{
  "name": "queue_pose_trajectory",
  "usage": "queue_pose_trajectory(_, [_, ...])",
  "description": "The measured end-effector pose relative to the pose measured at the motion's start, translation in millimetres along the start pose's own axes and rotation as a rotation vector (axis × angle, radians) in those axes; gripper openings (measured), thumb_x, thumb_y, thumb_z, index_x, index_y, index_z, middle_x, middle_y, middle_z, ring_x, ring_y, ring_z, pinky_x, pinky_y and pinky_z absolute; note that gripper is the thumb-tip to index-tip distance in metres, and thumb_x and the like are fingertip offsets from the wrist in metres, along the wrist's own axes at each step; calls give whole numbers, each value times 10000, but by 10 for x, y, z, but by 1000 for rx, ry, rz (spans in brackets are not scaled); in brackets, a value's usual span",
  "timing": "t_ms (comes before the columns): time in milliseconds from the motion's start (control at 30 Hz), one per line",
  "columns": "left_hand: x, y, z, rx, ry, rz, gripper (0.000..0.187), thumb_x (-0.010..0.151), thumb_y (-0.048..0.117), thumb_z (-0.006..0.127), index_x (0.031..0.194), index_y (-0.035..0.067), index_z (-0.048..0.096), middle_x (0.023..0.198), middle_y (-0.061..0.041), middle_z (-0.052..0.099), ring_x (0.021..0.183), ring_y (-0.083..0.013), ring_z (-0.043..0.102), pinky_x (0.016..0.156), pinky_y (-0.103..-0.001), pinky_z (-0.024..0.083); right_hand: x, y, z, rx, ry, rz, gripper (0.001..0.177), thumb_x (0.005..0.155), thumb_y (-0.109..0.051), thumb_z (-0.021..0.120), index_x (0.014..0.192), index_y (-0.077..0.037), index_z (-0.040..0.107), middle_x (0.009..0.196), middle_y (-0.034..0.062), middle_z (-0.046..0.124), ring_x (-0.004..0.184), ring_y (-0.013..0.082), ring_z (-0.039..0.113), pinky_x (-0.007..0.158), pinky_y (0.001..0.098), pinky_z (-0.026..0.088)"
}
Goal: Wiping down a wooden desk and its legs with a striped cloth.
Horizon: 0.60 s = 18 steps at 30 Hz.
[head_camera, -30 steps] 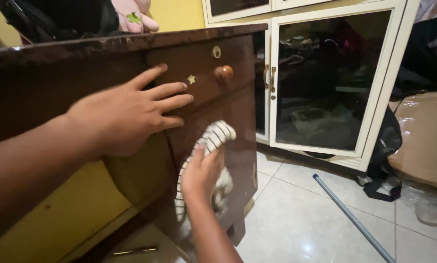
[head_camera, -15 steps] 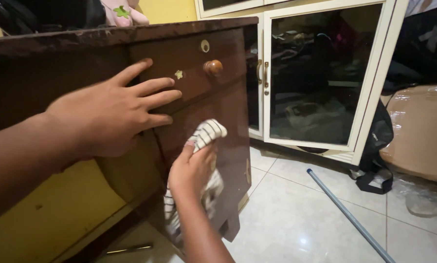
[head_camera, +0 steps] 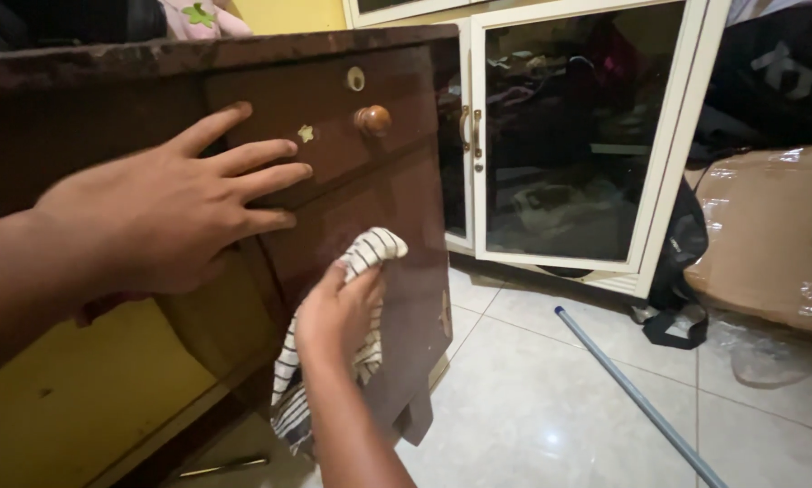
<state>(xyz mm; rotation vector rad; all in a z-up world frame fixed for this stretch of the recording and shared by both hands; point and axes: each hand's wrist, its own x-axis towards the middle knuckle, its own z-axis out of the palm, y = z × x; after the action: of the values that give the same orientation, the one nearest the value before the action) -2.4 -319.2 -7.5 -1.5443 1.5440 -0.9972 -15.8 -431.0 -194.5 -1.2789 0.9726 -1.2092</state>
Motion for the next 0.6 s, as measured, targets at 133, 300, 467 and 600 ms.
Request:
queue_pose_trajectory(133, [4, 17, -13, 5, -15, -8, 646, 811, 352, 605, 1449, 370, 512, 1705, 14, 191, 1564, -174, 114, 1239, -523, 16, -86, -180, 6, 42, 32, -462, 638, 1026, -319, 467, 1550, 18, 327, 1647, 253, 294, 1500, 440, 296, 1202, 509, 218])
queue_pose_trajectory(300, [-22, 3, 23, -9, 43, 5, 750, 708, 309, 635, 1448, 344, 517, 1694, 22, 212, 1556, -183, 126, 1235, -518, 18, 3, 96, 246, -59, 172, -602, 626, 1064, -327, 477, 1552, 43, 347, 1583, 316, 372, 1470, 489, 348, 1219, 546, 234])
queue_pose_trajectory(467, [-8, 10, -1, 16, 5, 5, 653, 812, 343, 586, 1458, 371, 500, 1698, 14, 206, 1565, -180, 122, 1237, -510, 26, 598, 255, -10, 40, -63, 121, 659, 1024, -455, 369, 1574, -95, 311, 1603, 228, 324, 1452, 439, 346, 1176, 554, 260])
queue_pose_trajectory(600, [15, -9, 83, 25, 9, 17, 712, 751, 347, 599, 1455, 376, 494, 1702, 10, 185, 1570, -177, 105, 1231, -532, 18, 755, 154, 21, 74, -149, -180, 665, 1077, -487, 300, 1622, -112, 240, 1708, 176, 151, 1525, 423, 200, 1177, 566, 166])
